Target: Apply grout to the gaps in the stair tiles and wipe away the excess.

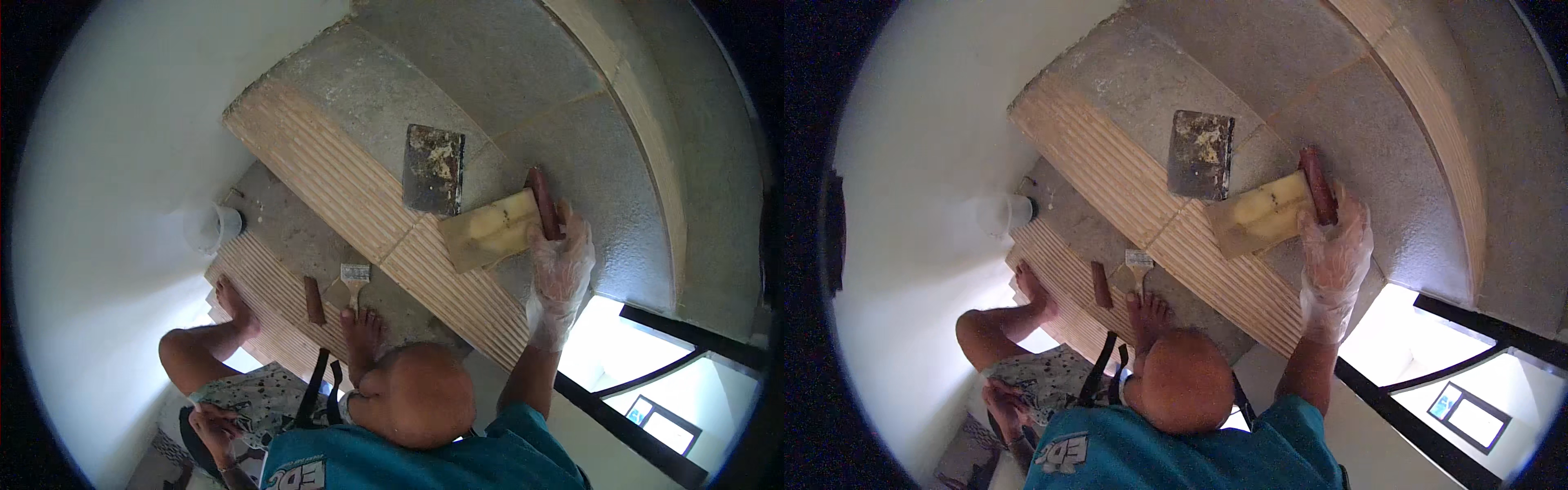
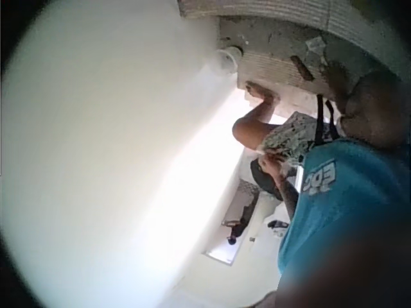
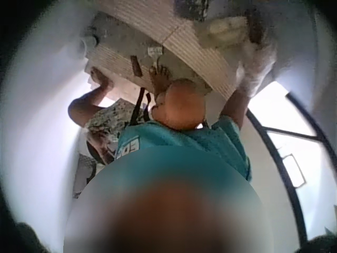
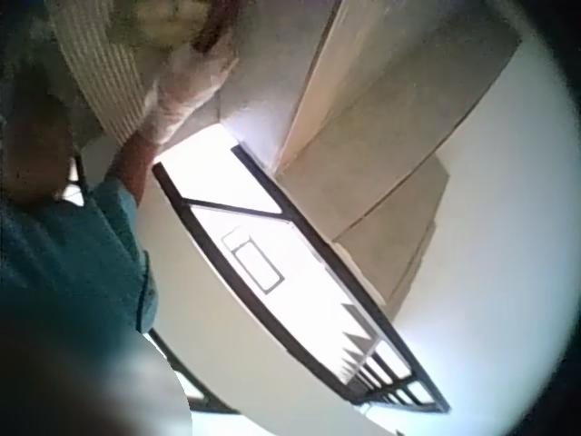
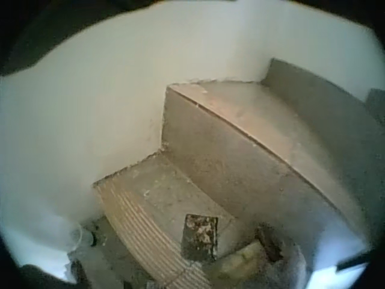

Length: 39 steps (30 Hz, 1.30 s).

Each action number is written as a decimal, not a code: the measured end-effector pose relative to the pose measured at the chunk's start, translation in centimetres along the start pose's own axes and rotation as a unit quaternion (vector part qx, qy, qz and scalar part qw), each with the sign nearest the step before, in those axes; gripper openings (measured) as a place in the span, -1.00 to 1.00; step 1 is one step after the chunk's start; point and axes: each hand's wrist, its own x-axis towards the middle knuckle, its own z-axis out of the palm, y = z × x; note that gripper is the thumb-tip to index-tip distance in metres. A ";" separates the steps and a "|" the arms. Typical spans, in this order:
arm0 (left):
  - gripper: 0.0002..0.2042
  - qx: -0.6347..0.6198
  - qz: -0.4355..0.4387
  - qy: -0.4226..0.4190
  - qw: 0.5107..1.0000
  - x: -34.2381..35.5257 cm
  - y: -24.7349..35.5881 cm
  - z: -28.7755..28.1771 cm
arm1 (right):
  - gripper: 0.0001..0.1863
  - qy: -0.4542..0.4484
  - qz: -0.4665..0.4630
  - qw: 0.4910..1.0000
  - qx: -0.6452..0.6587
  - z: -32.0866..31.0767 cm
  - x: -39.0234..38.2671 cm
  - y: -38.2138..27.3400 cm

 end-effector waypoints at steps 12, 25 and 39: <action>-0.52 -0.010 -0.012 -0.122 0.992 3.3 2.0 0.0 | -0.65 0.064 0.018 0.995 -0.075 -2.3 1.6 -1.7; -0.57 -0.058 -0.044 -0.081 0.994 2.0 0.4 0.7 | -0.65 -0.076 -0.045 0.951 0.296 6.1 7.2 -12.7; -0.60 0.094 -0.070 -0.179 0.977 2.8 3.7 1.1 | -0.37 -0.273 -0.422 0.859 -0.097 8.2 5.5 -8.3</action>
